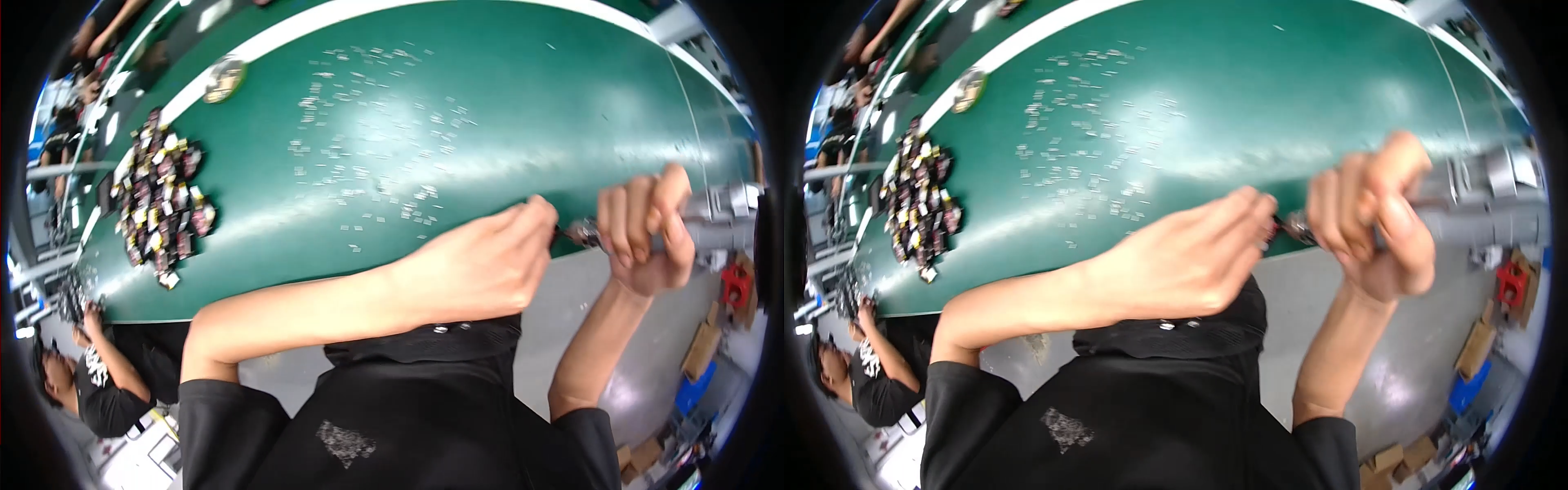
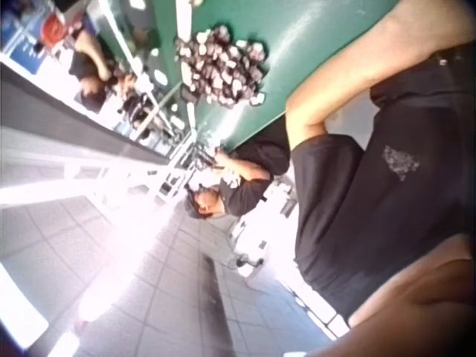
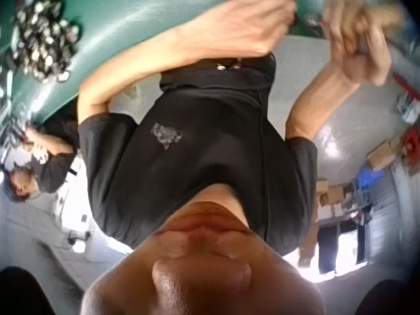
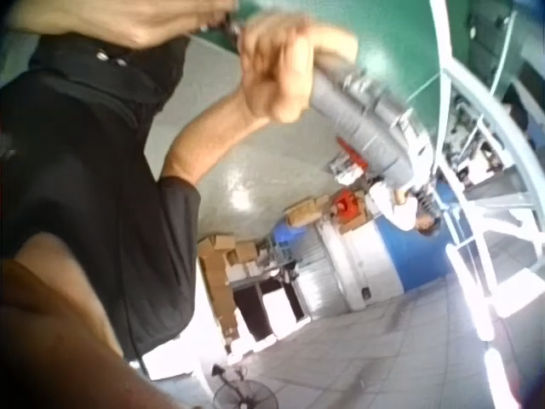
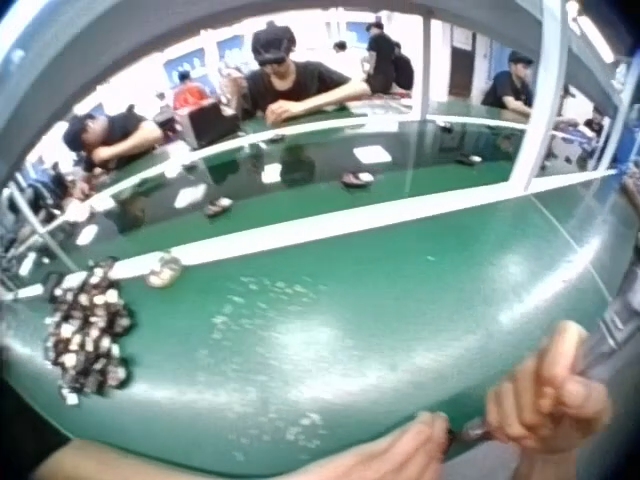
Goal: The recorder is assembling small electronic housing units using an electric screwdriver at a manufacturing workbench.
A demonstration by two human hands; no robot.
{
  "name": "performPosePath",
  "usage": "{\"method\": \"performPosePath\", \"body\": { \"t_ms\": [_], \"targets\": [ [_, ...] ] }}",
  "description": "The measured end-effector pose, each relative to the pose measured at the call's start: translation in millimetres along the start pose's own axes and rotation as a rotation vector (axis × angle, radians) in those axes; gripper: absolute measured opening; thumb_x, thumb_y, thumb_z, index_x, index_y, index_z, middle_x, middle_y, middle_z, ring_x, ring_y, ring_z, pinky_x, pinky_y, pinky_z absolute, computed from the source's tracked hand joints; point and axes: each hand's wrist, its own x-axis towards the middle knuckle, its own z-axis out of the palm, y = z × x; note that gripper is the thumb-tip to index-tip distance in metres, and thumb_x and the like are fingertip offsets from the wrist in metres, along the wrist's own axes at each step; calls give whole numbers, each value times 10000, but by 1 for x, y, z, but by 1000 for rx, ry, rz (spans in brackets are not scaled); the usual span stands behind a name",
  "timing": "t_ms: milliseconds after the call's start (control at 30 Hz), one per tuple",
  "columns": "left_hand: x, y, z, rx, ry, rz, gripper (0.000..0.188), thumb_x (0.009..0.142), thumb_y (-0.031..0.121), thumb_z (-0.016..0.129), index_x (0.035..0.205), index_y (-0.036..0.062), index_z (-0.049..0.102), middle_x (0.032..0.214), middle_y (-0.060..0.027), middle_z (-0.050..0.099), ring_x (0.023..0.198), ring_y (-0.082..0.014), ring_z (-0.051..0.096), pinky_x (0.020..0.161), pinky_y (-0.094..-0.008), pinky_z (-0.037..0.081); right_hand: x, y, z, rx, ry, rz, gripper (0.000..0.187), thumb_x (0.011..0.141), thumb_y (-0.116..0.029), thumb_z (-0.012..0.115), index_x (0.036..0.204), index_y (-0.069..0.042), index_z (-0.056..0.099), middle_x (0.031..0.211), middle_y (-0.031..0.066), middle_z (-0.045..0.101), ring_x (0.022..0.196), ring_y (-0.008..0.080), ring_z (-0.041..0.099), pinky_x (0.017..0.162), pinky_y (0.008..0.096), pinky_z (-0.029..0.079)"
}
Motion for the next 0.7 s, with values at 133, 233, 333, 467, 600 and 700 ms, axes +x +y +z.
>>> {"method": "performPosePath", "body": {
  "t_ms": [133,233,333,467,600,700],
  "targets": [
    [-31,-1,-13,-60,123,14,369,679,143,577,936,-119,619,1029,-221,625,978,-314,587,859,-340,498,-7,-3,-3,264,44,-145,160,855,-142,608,860,-73,463,416,-29,435,316,60,406,337,177,367],
    [-71,-20,-65,-50,53,-287,434,700,56,567,1111,-84,560,1130,-211,576,1027,-325,566,883,-368,489,-18,-5,-3,370,180,-190,158,856,-109,587,835,-77,434,423,-17,417,321,70,392,379,194,381],
    [-148,-46,-113,184,103,-789,502,711,-96,567,1202,4,534,1215,-171,551,1119,-347,512,954,-435,418,-26,20,-2,406,232,-151,146,871,-102,553,838,-75,414,437,-15,391,331,74,368,387,210,370],
    [-231,-76,-147,626,54,-1118,447,851,-44,500,1292,25,474,1345,-203,446,1246,-356,409,1050,-422,317,-29,35,6,435,336,-74,124,893,-115,505,857,-72,394,463,-16,357,342,74,335,391,228,346],
    [-231,-84,-142,702,32,-1095,417,869,27,539,1278,-1,460,1340,-219,423,1233,-378,395,1034,-450,331,-26,45,18,470,359,-32,107,901,-124,475,857,-68,396,482,-12,354,367,81,342,411,246,355],
    [-193,-84,-125,393,161,-1018,330,828,2,591,1157,17,576,1207,-159,553,1121,-324,517,981,-402,390,-25,49,22,499,403,-10,105,900,-129,467,862,-60,399,501,-3,358,376,91,350,424,260,367]
  ]
}}
